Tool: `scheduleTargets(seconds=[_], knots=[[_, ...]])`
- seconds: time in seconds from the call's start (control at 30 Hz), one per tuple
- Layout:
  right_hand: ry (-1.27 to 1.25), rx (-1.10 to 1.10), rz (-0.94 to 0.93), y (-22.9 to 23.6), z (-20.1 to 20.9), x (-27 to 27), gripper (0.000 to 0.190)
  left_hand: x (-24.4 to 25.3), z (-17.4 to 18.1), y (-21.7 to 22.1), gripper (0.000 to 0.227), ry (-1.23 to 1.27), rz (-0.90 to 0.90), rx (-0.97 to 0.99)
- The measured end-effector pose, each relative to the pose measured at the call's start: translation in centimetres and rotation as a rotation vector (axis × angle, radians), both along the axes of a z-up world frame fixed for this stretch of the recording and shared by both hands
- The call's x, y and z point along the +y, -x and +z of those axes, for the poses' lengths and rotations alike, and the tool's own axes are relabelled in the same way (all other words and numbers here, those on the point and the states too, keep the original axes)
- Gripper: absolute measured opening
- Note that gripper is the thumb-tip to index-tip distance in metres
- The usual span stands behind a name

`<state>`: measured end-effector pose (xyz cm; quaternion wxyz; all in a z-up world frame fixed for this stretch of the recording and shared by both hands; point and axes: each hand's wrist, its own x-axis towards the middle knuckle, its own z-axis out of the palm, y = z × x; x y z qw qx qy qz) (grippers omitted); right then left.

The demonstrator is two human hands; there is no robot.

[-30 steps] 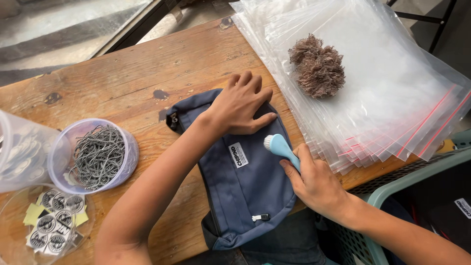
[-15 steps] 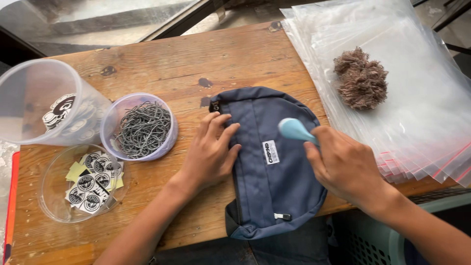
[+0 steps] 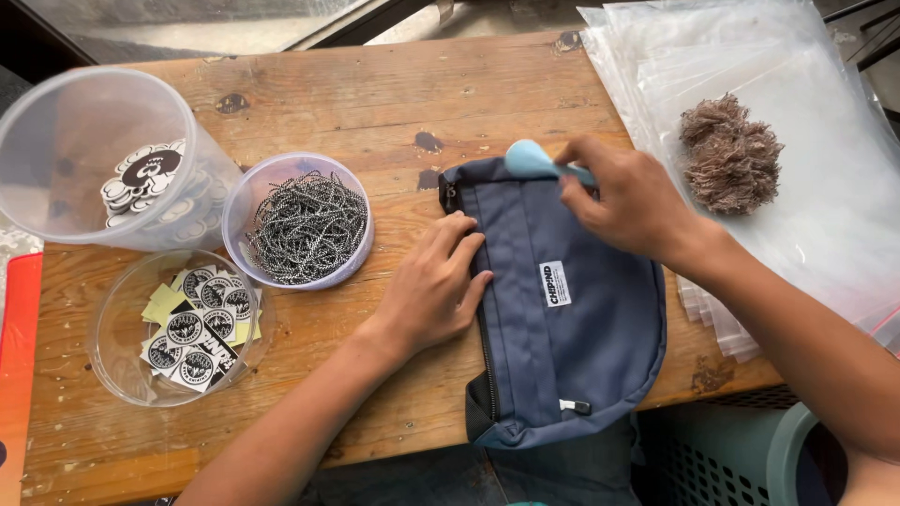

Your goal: The person cleans a blue fanny pack with a small brush, then attaches a bear-shaped sticker and a chain to the zipper pull. They place the decorated bag into a basket and pack a brown cleaning tool into a plastic bag.

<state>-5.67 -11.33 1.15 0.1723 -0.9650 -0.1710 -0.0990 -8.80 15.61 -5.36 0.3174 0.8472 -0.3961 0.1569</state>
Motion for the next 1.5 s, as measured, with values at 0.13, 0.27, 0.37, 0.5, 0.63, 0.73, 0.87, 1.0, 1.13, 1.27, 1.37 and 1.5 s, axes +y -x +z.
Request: scheduleTargets(seconds=[0.13, 0.27, 0.37, 0.5, 0.63, 0.73, 0.87, 1.0, 1.13, 1.27, 1.37, 1.5], knots=[[-0.002, 0.148, 0.010, 2.7, -0.7, 1.4, 0.024, 0.3, 0.0, 0.0, 0.038, -0.023, -0.004, -0.014], [-0.106, 0.333, 0.031, 8.3, -1.1, 1.2, 0.028, 0.2, -0.4, -0.1, 0.039, -0.086, 0.022, -0.053], [-0.122, 0.478, 0.155, 13.4, 0.5, 1.4, 0.023, 0.0, 0.5, 0.2, 0.037, -0.122, 0.041, -0.048], [0.000, 0.802, 0.312, 18.3, 3.1, 1.9, 0.014, 0.0, 1.3, 0.3, 0.033, -0.126, 0.034, -0.048], [0.116, 0.355, 0.362, 19.5, 2.5, 0.4, 0.033, 0.3, 1.2, 0.2, 0.034, -0.160, 0.013, -0.050], [0.354, 0.064, 0.299, 18.6, 0.7, -1.8, 0.029, 0.8, 1.4, -0.1, 0.034, -0.162, -0.022, -0.074], [0.355, -0.057, 0.347, 17.2, -0.6, -4.3, 0.038, 1.5, 1.2, -0.5, 0.050, -0.224, -0.093, -0.071], [0.382, -0.242, 0.435, 15.3, -0.9, -5.7, 0.015, 1.5, 1.1, -0.6, 0.047, -0.199, -0.112, -0.100], [0.218, -0.248, 0.549, 14.2, -1.2, -6.2, 0.014, 1.9, 1.3, -0.9, 0.046, -0.189, -0.124, -0.082], [-0.326, -0.070, 0.503, 13.9, -1.4, -5.5, 0.020, 2.5, 1.5, -1.4, 0.060, -0.239, -0.181, -0.017], [-0.563, -0.074, 0.428, 13.4, 0.5, -4.6, 0.025, 2.9, 2.3, -1.6, 0.078, -0.237, -0.244, 0.024], [-0.811, -0.099, 0.241, 12.9, 3.7, -3.3, 0.020, 2.9, 4.4, -1.1, 0.077, -0.146, -0.334, 0.034]])
